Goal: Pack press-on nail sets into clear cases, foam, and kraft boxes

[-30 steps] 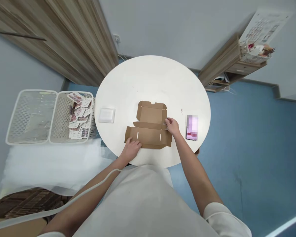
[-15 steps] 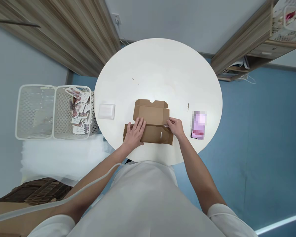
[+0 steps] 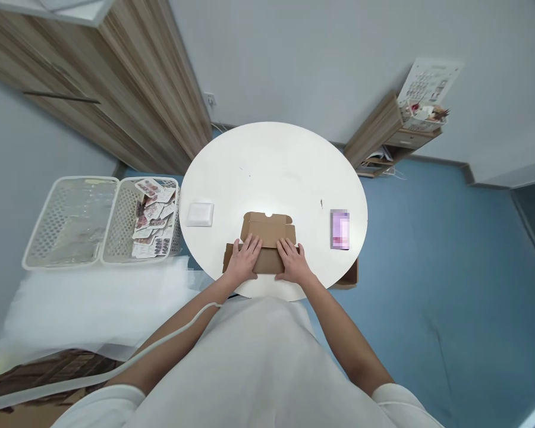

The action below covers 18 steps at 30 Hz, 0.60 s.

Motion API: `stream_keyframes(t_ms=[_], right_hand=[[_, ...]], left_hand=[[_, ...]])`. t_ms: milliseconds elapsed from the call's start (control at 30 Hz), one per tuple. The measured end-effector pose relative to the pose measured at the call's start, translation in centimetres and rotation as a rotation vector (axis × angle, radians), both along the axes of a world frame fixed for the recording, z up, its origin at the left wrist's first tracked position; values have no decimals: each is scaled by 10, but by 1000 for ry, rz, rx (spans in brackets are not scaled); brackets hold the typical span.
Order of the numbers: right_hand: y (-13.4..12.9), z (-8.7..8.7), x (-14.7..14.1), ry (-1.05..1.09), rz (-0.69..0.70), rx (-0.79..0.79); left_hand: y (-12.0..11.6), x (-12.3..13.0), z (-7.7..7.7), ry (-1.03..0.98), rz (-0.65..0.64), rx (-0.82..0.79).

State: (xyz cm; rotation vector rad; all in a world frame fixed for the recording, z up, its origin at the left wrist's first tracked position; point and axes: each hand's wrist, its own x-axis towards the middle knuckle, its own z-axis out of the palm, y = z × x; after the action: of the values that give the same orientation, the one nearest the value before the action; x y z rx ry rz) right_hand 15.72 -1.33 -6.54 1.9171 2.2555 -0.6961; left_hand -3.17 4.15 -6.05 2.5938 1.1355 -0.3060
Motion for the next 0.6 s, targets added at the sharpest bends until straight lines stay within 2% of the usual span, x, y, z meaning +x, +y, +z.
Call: stream_keyframes(t_ms=[100, 200, 267, 300, 400, 533, 600], right_hand=[[-6, -9, -6, -6, -69, -5], [-8, -14, -8, 55, -115, 0], [-9, -17, -9, 95, -139, 5], [-9, -18, -10, 113, -148, 9], [-11, -23, -14, 155, -163, 21], [-12, -28, -19, 177, -157, 32], [-12, -30, -21, 178, -153, 31]], left_hand=[[-17, -20, -4, -78, 106, 43], [-31, -49, -18, -168, 449, 26], [-35, -67, -29, -260, 666, -71], [-34, -75, -35, -319, 709, -133], [-27, -85, -44, -469, 718, -253], [-18, -80, -45, -526, 845, -340], [-17, -78, -43, -539, 870, -359]])
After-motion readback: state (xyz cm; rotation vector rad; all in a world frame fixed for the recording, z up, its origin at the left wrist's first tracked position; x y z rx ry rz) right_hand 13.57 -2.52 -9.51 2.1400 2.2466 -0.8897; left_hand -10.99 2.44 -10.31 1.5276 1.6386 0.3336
